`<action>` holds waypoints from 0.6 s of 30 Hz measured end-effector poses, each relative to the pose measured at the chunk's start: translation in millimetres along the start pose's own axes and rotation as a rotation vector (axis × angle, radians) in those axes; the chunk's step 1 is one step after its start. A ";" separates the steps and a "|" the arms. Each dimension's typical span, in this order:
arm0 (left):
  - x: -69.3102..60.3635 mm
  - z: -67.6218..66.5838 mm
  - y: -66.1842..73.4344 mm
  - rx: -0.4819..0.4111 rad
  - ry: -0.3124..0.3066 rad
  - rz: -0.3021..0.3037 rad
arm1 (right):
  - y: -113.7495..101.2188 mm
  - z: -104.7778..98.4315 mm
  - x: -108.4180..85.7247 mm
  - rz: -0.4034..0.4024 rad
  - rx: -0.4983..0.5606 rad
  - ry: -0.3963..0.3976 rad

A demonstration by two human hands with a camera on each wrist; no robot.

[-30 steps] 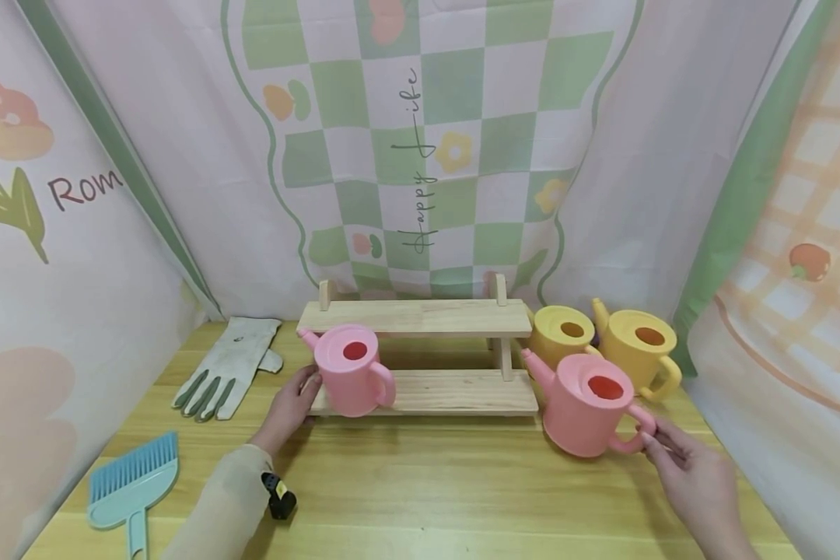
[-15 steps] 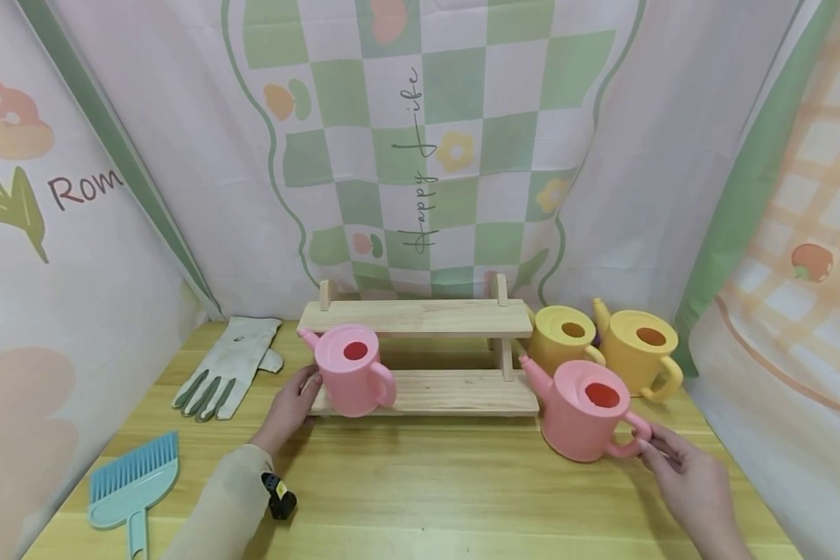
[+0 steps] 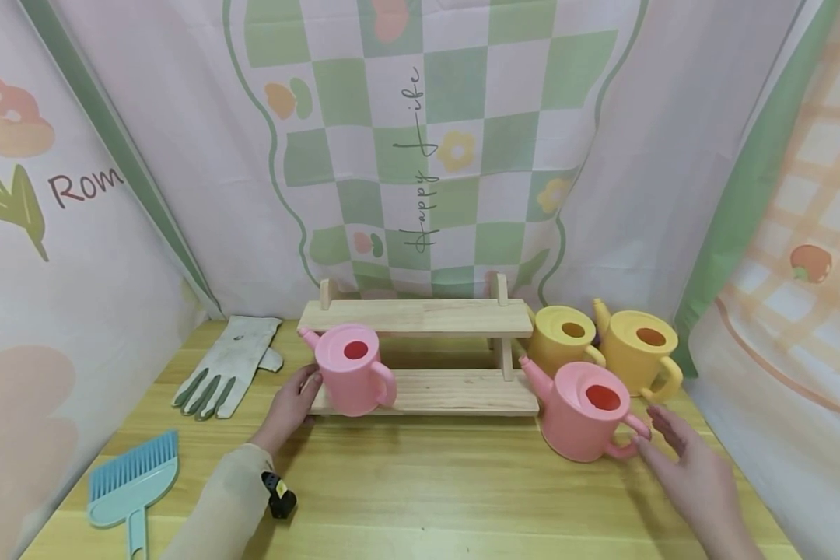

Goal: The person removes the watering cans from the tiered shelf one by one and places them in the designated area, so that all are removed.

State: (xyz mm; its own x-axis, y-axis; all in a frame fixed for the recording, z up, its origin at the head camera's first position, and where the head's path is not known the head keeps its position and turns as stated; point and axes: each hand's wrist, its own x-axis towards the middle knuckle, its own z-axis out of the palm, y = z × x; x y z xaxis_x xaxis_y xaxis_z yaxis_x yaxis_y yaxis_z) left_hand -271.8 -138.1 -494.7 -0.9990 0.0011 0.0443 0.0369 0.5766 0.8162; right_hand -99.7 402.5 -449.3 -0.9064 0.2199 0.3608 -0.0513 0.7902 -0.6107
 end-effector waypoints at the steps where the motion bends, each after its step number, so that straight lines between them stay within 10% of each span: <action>1: -0.3 0.1 0.0 0.000 -0.001 0.002 | -4.1 -1.6 1.4 0.002 0.001 0.001; 18: 0.2 0.6 -2.6 0.003 0.019 0.040 | -103.9 17.5 35.7 -0.209 0.100 0.070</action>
State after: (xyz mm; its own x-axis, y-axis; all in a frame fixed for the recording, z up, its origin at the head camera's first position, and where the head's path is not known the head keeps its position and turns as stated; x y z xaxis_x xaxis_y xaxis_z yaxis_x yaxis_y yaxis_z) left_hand -272.1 -139.1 -497.2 -0.9961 0.0083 0.0880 0.0766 0.5787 0.8119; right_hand -134.0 318.2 -385.3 -0.8408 0.0993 0.5322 -0.2793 0.7625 -0.5835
